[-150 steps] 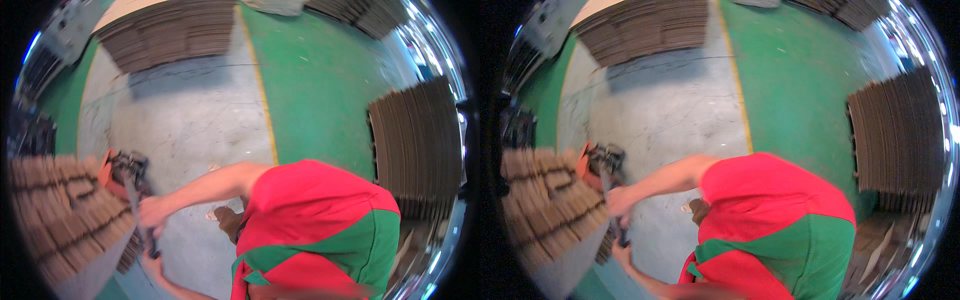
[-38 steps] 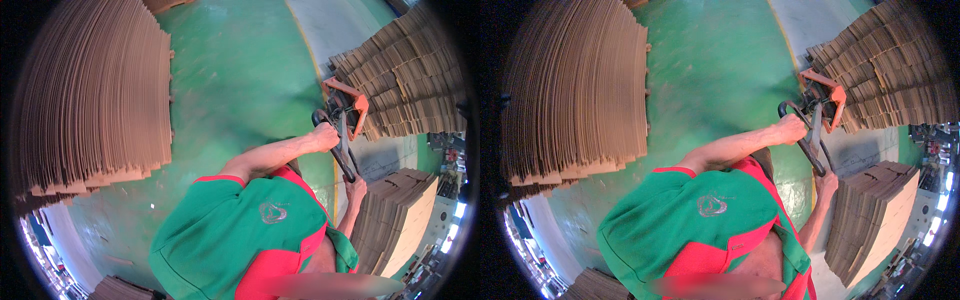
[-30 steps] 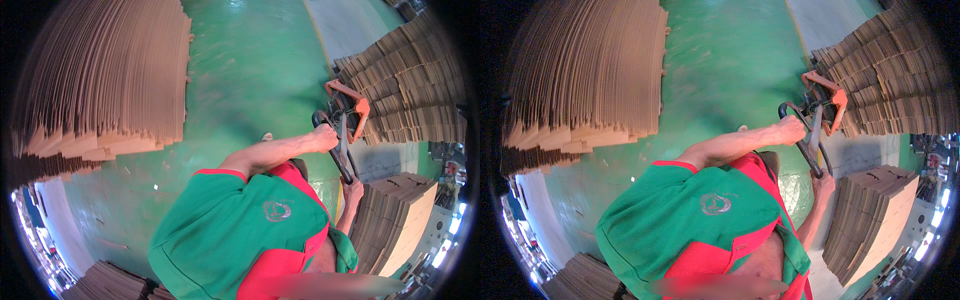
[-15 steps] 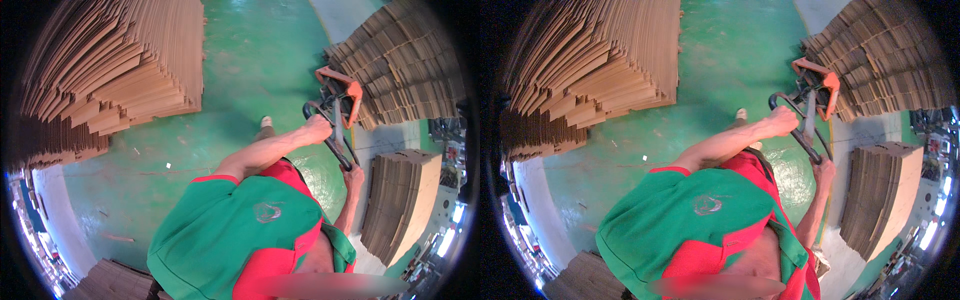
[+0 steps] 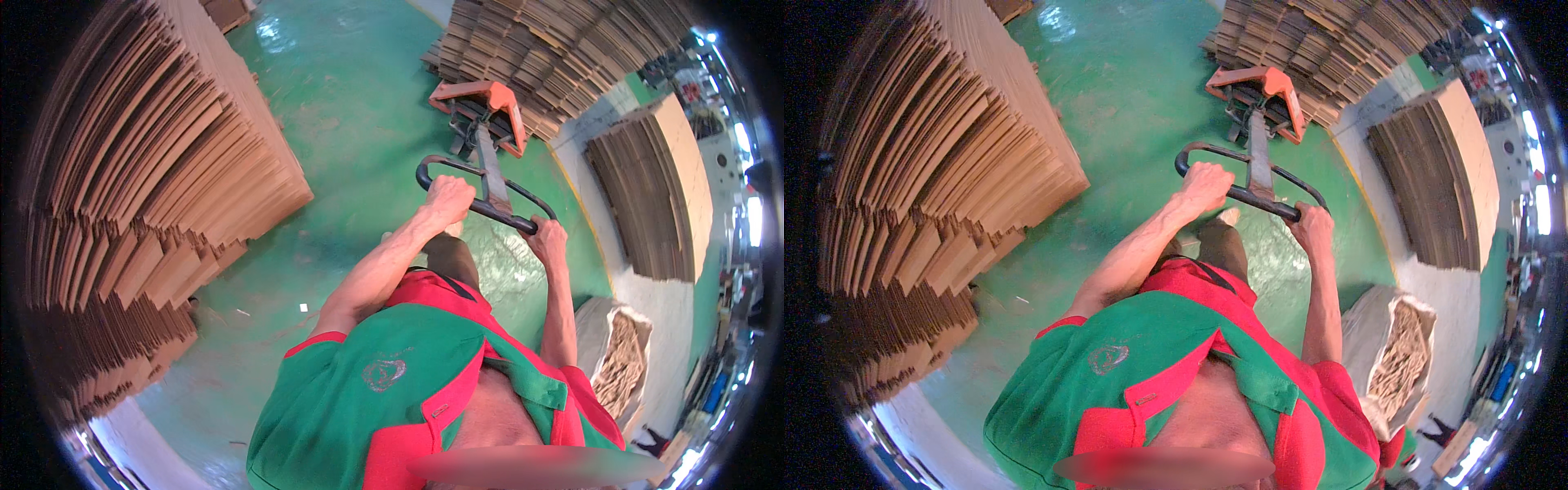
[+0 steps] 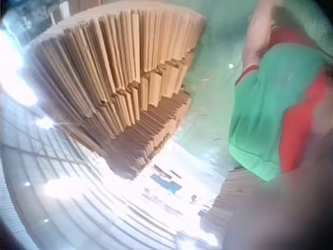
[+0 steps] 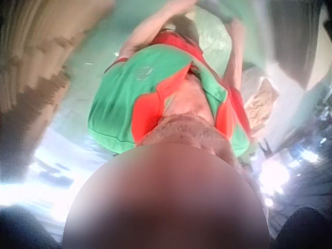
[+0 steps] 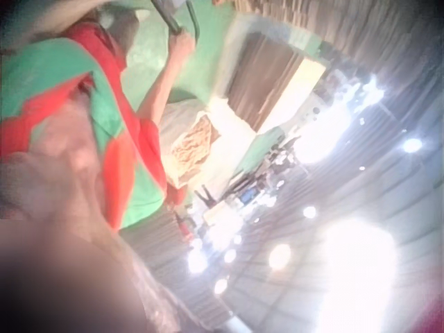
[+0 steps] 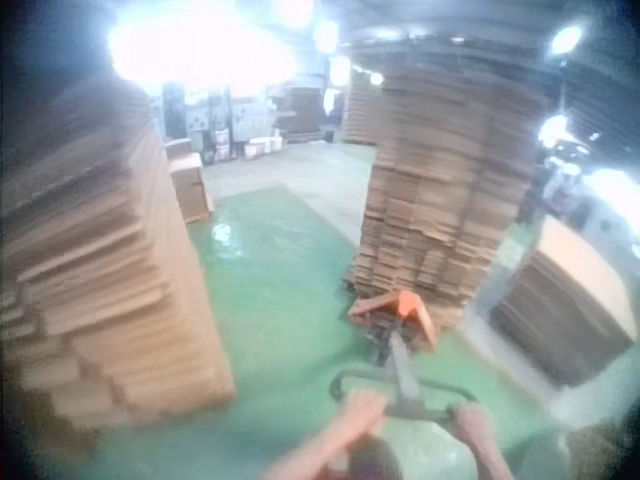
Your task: The person operates a manual pallet jack to lift and transport a stack of flat cardboard sheets across a warehouse floor. They position the forks under the load, raise it, and move it to a new location before lowering it and backing the jack away.
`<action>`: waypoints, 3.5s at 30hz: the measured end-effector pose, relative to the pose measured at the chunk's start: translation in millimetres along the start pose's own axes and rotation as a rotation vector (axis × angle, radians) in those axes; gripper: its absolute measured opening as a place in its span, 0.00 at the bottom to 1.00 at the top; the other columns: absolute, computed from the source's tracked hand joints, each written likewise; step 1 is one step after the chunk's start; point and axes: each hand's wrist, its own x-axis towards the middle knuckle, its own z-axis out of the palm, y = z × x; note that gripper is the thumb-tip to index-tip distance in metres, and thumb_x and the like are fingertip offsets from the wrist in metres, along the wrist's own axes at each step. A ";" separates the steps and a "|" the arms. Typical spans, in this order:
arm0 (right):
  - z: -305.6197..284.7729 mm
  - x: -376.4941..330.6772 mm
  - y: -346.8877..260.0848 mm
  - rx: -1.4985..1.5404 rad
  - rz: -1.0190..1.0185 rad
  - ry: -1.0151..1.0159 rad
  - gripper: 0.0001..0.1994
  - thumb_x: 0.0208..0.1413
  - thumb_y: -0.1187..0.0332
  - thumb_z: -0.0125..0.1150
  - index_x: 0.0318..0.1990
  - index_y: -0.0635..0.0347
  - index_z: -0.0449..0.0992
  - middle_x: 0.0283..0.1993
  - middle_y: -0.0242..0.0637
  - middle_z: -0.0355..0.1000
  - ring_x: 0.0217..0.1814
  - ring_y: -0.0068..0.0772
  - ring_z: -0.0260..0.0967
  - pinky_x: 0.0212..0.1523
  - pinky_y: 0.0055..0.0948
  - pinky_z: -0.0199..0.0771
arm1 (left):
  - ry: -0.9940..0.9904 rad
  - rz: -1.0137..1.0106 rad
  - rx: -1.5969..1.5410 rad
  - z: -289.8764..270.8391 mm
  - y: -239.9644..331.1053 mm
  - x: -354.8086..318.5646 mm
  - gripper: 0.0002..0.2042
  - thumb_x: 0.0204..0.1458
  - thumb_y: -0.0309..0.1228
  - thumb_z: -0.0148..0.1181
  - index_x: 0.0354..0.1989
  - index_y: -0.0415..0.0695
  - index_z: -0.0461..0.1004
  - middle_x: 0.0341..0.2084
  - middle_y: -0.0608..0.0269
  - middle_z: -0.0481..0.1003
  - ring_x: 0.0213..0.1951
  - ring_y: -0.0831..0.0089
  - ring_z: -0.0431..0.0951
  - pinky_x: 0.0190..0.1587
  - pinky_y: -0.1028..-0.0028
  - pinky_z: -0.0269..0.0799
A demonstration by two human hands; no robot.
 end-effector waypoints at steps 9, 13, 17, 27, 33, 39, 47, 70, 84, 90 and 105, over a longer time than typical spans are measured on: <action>-98.0 -140.9 28.9 0.059 -0.126 0.138 0.12 0.44 0.58 0.75 0.26 0.55 0.79 0.22 0.47 0.75 0.28 0.55 0.75 0.31 0.49 0.74 | -0.032 -0.040 0.033 -75.6 146.2 -92.1 0.06 0.43 0.26 0.63 0.31 0.44 0.81 0.26 0.45 0.81 0.34 0.45 0.84 0.38 0.49 0.77; -136.3 -232.7 110.1 0.060 -0.111 0.118 0.09 0.44 0.62 0.73 0.27 0.55 0.79 0.23 0.48 0.74 0.30 0.55 0.75 0.34 0.49 0.74 | -0.085 -0.056 0.104 -67.7 275.0 -122.3 0.06 0.46 0.28 0.63 0.32 0.43 0.83 0.27 0.45 0.82 0.34 0.47 0.85 0.38 0.51 0.79; -156.2 -320.4 140.7 0.093 -0.140 0.156 0.11 0.41 0.62 0.75 0.28 0.55 0.79 0.24 0.45 0.75 0.32 0.54 0.76 0.37 0.50 0.74 | -0.044 -0.033 0.108 -60.6 359.2 -183.3 0.05 0.45 0.27 0.64 0.30 0.42 0.81 0.25 0.45 0.81 0.32 0.45 0.84 0.36 0.52 0.80; -168.5 -517.4 97.4 0.035 -0.101 0.068 0.11 0.39 0.63 0.77 0.27 0.53 0.79 0.24 0.42 0.76 0.32 0.51 0.76 0.38 0.46 0.73 | -0.102 -0.071 0.091 -57.3 445.8 -368.5 0.08 0.47 0.30 0.65 0.34 0.42 0.81 0.26 0.42 0.81 0.33 0.43 0.84 0.37 0.49 0.78; -152.2 -642.3 40.4 0.059 -0.068 0.150 0.11 0.40 0.63 0.75 0.26 0.54 0.78 0.23 0.44 0.75 0.30 0.52 0.76 0.38 0.48 0.73 | -0.086 -0.023 0.089 -52.1 465.0 -501.5 0.06 0.47 0.26 0.61 0.33 0.40 0.81 0.26 0.43 0.81 0.32 0.44 0.84 0.37 0.50 0.78; -154.5 -764.8 -14.7 0.064 -0.028 0.112 0.10 0.41 0.64 0.73 0.25 0.56 0.77 0.23 0.45 0.75 0.30 0.53 0.76 0.36 0.49 0.74 | -0.131 0.002 0.092 -55.9 493.4 -621.5 0.07 0.45 0.26 0.63 0.33 0.39 0.80 0.25 0.43 0.81 0.32 0.44 0.84 0.36 0.50 0.79; -150.3 -917.3 -52.4 0.059 -0.063 0.116 0.11 0.40 0.63 0.73 0.24 0.56 0.74 0.22 0.43 0.75 0.29 0.51 0.76 0.37 0.47 0.73 | -0.170 0.000 0.062 -40.8 542.2 -771.7 0.08 0.47 0.31 0.65 0.33 0.41 0.77 0.25 0.41 0.79 0.33 0.40 0.82 0.36 0.46 0.76; -123.9 -1329.4 -239.3 0.106 0.071 0.141 0.08 0.36 0.72 0.65 0.22 0.56 0.70 0.22 0.40 0.73 0.31 0.50 0.74 0.39 0.45 0.69 | -0.562 0.172 -0.069 -54.1 610.2 -1169.7 0.16 0.52 0.41 0.70 0.39 0.44 0.76 0.26 0.46 0.80 0.36 0.42 0.82 0.38 0.47 0.75; -98.2 -1386.6 -270.9 0.141 0.166 0.157 0.08 0.33 0.70 0.67 0.23 0.53 0.73 0.20 0.38 0.72 0.30 0.47 0.75 0.38 0.43 0.69 | -0.786 0.152 -0.024 -51.4 614.7 -1206.2 0.21 0.50 0.45 0.72 0.44 0.42 0.77 0.28 0.46 0.79 0.37 0.43 0.81 0.40 0.50 0.73; -98.7 -1398.6 -241.7 0.169 0.166 0.144 0.08 0.31 0.66 0.70 0.21 0.49 0.76 0.19 0.34 0.73 0.28 0.39 0.77 0.37 0.38 0.69 | -0.731 0.133 -0.011 -41.5 653.4 -1200.8 0.20 0.48 0.43 0.74 0.40 0.42 0.78 0.23 0.48 0.76 0.31 0.48 0.79 0.38 0.55 0.73; -68.8 -1548.5 -313.0 0.161 0.325 0.259 0.02 0.45 0.63 0.69 0.28 0.43 0.85 0.27 0.27 0.82 0.36 0.32 0.83 0.39 0.39 0.73 | -0.754 -0.102 0.005 -5.6 695.4 -1355.1 0.16 0.52 0.35 0.75 0.21 0.45 0.72 0.18 0.78 0.65 0.23 0.82 0.60 0.29 0.74 0.57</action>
